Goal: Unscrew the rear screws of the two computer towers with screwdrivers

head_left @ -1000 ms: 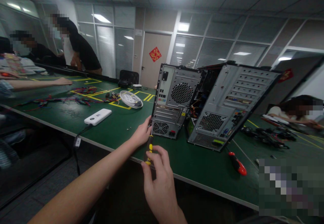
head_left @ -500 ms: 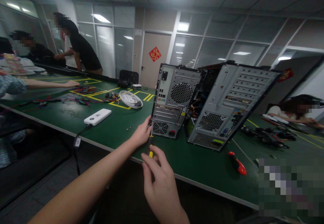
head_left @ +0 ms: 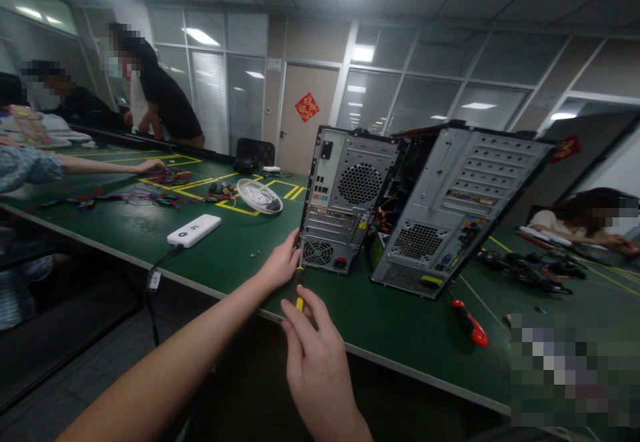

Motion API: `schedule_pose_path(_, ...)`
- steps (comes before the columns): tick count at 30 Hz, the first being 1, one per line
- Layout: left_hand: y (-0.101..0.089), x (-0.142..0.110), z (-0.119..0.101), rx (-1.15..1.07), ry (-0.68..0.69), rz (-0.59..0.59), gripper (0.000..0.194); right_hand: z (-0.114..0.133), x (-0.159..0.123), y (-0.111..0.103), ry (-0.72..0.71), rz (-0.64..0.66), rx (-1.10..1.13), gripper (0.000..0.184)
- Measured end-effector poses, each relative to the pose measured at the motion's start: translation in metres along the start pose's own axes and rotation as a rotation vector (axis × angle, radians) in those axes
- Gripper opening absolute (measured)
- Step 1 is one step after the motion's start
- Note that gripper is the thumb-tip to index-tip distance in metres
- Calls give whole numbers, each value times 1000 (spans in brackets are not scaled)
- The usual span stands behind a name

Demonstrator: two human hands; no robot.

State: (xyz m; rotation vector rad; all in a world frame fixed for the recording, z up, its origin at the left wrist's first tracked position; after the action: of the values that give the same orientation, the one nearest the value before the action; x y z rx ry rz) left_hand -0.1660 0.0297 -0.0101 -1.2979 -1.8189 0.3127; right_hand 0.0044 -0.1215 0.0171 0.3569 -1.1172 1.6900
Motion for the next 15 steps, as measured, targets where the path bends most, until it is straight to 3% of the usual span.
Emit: schedule_pose_path(15,0,0,-1,-3,-1,-12,61,-2,-1,1,5,-73,62,34)
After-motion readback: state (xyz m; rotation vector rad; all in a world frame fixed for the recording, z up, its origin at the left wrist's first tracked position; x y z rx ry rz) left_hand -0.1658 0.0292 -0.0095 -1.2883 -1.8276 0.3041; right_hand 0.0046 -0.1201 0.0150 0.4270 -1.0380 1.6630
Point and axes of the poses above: each hand's wrist, its own x-axis towards the middle knuckle, its own y-axis out of the palm, z = x × y, the point moved 3 cm from there along x, towards the middle knuckle, and after that the axes turned 14 degrees about x, right-handed, at the moved point
